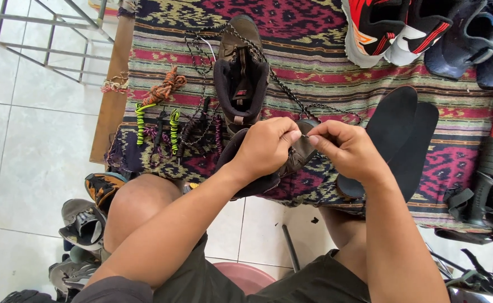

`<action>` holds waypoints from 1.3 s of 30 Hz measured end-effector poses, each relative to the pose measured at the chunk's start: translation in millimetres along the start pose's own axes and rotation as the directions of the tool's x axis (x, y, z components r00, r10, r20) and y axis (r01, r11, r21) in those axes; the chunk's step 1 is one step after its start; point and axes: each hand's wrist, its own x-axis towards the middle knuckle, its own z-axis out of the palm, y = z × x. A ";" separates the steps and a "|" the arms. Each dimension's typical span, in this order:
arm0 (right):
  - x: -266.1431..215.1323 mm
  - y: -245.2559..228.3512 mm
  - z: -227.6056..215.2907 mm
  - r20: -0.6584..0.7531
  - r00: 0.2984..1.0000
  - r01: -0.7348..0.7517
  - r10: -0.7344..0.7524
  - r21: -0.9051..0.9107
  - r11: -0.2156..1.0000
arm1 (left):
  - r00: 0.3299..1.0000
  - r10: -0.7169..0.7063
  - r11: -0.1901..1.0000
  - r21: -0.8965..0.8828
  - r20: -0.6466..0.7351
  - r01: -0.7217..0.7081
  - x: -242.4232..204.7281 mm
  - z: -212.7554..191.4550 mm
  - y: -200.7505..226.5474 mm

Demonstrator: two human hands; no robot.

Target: The person removes a chain from a brown boot and places it on the table. They then pick up a pair of grey sneakers, remove the insoles, and proceed to untie the laces on both shoes.

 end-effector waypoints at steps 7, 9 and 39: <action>1.2 -12.0 11.3 0.012 0.995 0.088 -0.097 0.318 0.944 | 0.997 -0.066 0.994 -0.085 0.027 0.068 0.3 -2.5 2.2; 3.6 -7.4 15.4 -0.040 0.992 0.129 -0.124 0.196 0.972 | 0.998 -0.052 0.996 -0.070 0.024 0.053 1.8 1.4 0.9; -10.4 -22.1 6.4 0.109 0.963 0.267 -0.246 -0.271 0.925 | 0.986 0.000 0.871 0.484 0.168 -0.082 0.0 10.8 -41.9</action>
